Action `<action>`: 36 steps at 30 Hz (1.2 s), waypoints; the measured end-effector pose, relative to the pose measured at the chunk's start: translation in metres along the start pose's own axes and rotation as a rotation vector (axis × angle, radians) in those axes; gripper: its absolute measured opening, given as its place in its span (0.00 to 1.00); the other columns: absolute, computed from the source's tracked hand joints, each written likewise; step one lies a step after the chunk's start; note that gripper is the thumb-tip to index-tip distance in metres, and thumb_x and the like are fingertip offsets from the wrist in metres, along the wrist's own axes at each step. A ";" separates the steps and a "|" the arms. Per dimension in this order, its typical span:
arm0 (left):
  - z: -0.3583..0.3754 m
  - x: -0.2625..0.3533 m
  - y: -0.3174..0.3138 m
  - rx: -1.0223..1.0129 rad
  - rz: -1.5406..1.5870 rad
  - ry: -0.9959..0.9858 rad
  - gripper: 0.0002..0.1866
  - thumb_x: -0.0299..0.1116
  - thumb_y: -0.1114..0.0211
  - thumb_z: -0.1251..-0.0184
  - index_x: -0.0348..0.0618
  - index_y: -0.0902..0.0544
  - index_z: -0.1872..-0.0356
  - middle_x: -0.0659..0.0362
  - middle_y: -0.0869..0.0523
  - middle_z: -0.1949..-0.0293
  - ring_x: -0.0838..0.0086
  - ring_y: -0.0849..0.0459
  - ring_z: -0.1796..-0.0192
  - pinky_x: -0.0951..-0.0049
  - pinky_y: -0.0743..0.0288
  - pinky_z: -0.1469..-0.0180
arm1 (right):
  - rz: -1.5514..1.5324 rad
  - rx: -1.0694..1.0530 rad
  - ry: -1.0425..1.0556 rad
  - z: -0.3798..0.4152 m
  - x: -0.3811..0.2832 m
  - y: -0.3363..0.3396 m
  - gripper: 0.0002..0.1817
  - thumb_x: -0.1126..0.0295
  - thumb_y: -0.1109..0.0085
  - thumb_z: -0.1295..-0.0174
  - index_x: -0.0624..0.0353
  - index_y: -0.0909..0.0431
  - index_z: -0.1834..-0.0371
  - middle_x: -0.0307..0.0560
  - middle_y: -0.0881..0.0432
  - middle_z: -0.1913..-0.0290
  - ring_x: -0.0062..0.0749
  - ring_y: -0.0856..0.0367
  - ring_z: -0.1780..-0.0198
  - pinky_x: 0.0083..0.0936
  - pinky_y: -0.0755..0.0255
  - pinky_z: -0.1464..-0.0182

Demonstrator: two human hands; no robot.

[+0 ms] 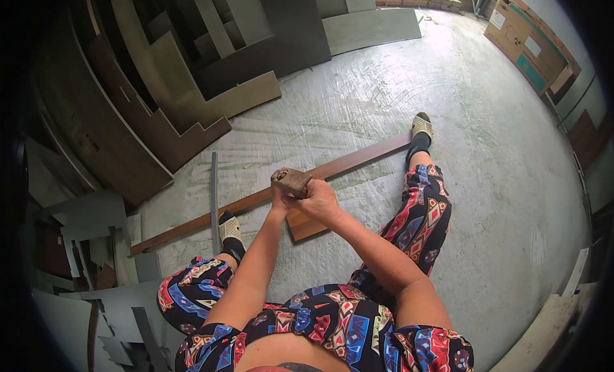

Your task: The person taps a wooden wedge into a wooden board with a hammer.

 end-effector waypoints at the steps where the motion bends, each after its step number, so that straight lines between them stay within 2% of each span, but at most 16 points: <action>1: -0.001 0.004 0.000 -0.004 -0.093 -0.062 0.11 0.33 0.32 0.52 0.43 0.25 0.70 0.55 0.20 0.70 0.59 0.19 0.65 0.66 0.26 0.62 | 0.028 -0.013 -0.021 0.000 -0.003 0.001 0.18 0.59 0.30 0.49 0.60 0.17 0.60 0.37 0.17 0.71 0.19 0.22 0.66 0.19 0.29 0.60; 3: -0.002 -0.018 -0.004 -0.043 0.160 0.103 0.12 0.33 0.32 0.52 0.43 0.25 0.71 0.55 0.20 0.70 0.60 0.19 0.66 0.66 0.26 0.62 | 0.154 -0.014 -0.099 0.003 -0.007 0.002 0.16 0.61 0.30 0.48 0.61 0.17 0.61 0.36 0.16 0.70 0.19 0.21 0.66 0.19 0.28 0.60; 5: -0.004 -0.018 -0.004 -0.047 0.244 0.185 0.12 0.33 0.31 0.53 0.43 0.25 0.71 0.56 0.20 0.70 0.61 0.19 0.67 0.67 0.26 0.63 | 0.192 -0.013 -0.126 0.002 -0.006 0.001 0.15 0.63 0.31 0.47 0.61 0.17 0.61 0.35 0.17 0.70 0.19 0.22 0.68 0.19 0.28 0.61; 8: 0.002 -0.001 0.001 -0.015 0.118 0.122 0.11 0.32 0.31 0.52 0.43 0.25 0.71 0.57 0.20 0.71 0.64 0.19 0.68 0.68 0.26 0.63 | 0.090 -0.016 -0.103 0.003 0.003 -0.003 0.13 0.64 0.31 0.47 0.59 0.17 0.62 0.33 0.19 0.73 0.18 0.24 0.72 0.19 0.28 0.69; 10: 0.000 0.017 0.006 -0.017 0.029 -0.029 0.10 0.30 0.31 0.52 0.43 0.24 0.71 0.59 0.20 0.71 0.69 0.19 0.68 0.70 0.26 0.63 | -0.016 -0.003 -0.080 0.002 0.003 -0.003 0.13 0.64 0.31 0.46 0.58 0.17 0.62 0.32 0.22 0.75 0.16 0.26 0.76 0.18 0.31 0.75; 13: -0.004 0.016 0.015 0.046 0.186 0.013 0.10 0.26 0.31 0.52 0.43 0.24 0.70 0.62 0.18 0.71 0.76 0.20 0.67 0.73 0.26 0.63 | -0.123 0.045 -0.049 0.001 -0.007 0.003 0.12 0.65 0.32 0.46 0.57 0.17 0.61 0.30 0.25 0.78 0.13 0.30 0.79 0.15 0.35 0.79; 16: -0.007 0.021 0.022 0.062 0.208 0.030 0.10 0.23 0.30 0.52 0.43 0.24 0.70 0.64 0.17 0.69 0.81 0.21 0.65 0.76 0.26 0.62 | -0.292 0.041 0.004 0.002 -0.032 0.011 0.19 0.59 0.29 0.50 0.58 0.18 0.58 0.39 0.15 0.67 0.23 0.20 0.65 0.24 0.28 0.59; 19: -0.002 0.042 0.018 0.075 0.175 -0.013 0.10 0.24 0.31 0.52 0.43 0.23 0.70 0.63 0.18 0.70 0.77 0.21 0.66 0.74 0.26 0.62 | -0.369 0.043 0.048 0.005 -0.056 0.015 0.21 0.56 0.29 0.51 0.59 0.19 0.59 0.43 0.15 0.68 0.29 0.18 0.66 0.26 0.27 0.59; 22: -0.001 -0.003 -0.001 0.032 0.302 0.120 0.09 0.29 0.32 0.50 0.43 0.24 0.70 0.60 0.19 0.71 0.70 0.20 0.67 0.71 0.26 0.62 | 0.082 -0.037 -0.118 -0.007 0.000 -0.001 0.14 0.65 0.31 0.46 0.58 0.17 0.58 0.32 0.22 0.73 0.14 0.26 0.75 0.18 0.31 0.75; 25: 0.000 -0.018 -0.005 -0.012 0.189 0.174 0.10 0.34 0.33 0.49 0.43 0.24 0.71 0.56 0.19 0.70 0.62 0.19 0.66 0.67 0.25 0.62 | 0.213 0.043 0.029 -0.003 -0.003 -0.002 0.15 0.64 0.31 0.46 0.58 0.17 0.57 0.34 0.20 0.72 0.16 0.24 0.72 0.20 0.28 0.70; 27: 0.001 -0.007 -0.001 -0.024 0.076 0.137 0.11 0.37 0.34 0.48 0.42 0.25 0.71 0.53 0.18 0.69 0.58 0.18 0.65 0.65 0.25 0.62 | 0.116 -0.012 -0.073 0.001 0.001 -0.004 0.16 0.63 0.31 0.46 0.58 0.17 0.56 0.35 0.19 0.71 0.18 0.23 0.71 0.20 0.27 0.68; 28: 0.000 -0.002 0.002 -0.021 0.062 0.094 0.11 0.37 0.34 0.48 0.42 0.25 0.71 0.53 0.18 0.69 0.58 0.18 0.65 0.65 0.25 0.62 | 0.069 -0.039 -0.124 0.003 0.003 -0.005 0.17 0.62 0.31 0.46 0.58 0.17 0.56 0.35 0.19 0.71 0.18 0.23 0.71 0.21 0.27 0.67; 31: 0.000 0.022 0.009 0.003 -0.078 -0.013 0.11 0.38 0.34 0.47 0.42 0.24 0.70 0.54 0.18 0.69 0.59 0.18 0.64 0.65 0.25 0.62 | -0.037 0.011 0.046 -0.001 -0.001 -0.002 0.18 0.61 0.30 0.47 0.59 0.17 0.57 0.35 0.19 0.72 0.18 0.23 0.72 0.20 0.28 0.68; 32: 0.001 0.034 0.011 0.013 -0.141 -0.045 0.12 0.38 0.34 0.47 0.42 0.24 0.70 0.54 0.18 0.69 0.59 0.18 0.64 0.65 0.25 0.62 | 0.024 -0.001 -0.009 -0.001 -0.001 -0.001 0.17 0.62 0.31 0.46 0.59 0.17 0.56 0.34 0.19 0.71 0.17 0.24 0.71 0.19 0.28 0.68; 34: 0.000 -0.003 0.002 -0.043 0.190 0.035 0.05 0.34 0.42 0.39 0.45 0.24 0.68 0.62 0.20 0.69 0.72 0.20 0.66 0.73 0.25 0.64 | 0.145 -0.018 -0.118 -0.002 -0.002 0.005 0.17 0.63 0.31 0.46 0.59 0.18 0.55 0.32 0.19 0.69 0.16 0.25 0.71 0.19 0.28 0.68; 36: -0.002 -0.019 -0.005 -0.042 0.442 0.146 0.05 0.34 0.41 0.39 0.45 0.24 0.68 0.62 0.21 0.69 0.74 0.21 0.66 0.74 0.25 0.64 | 0.117 -0.034 -0.162 -0.003 0.000 0.004 0.17 0.63 0.31 0.46 0.59 0.18 0.55 0.32 0.19 0.69 0.15 0.25 0.70 0.19 0.28 0.68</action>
Point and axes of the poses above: each hand's wrist, its own z-axis away from the middle knuckle, its own y-axis out of the back of the hand, x = y × z, the point moved 7 cm from there along -z, towards the middle knuckle
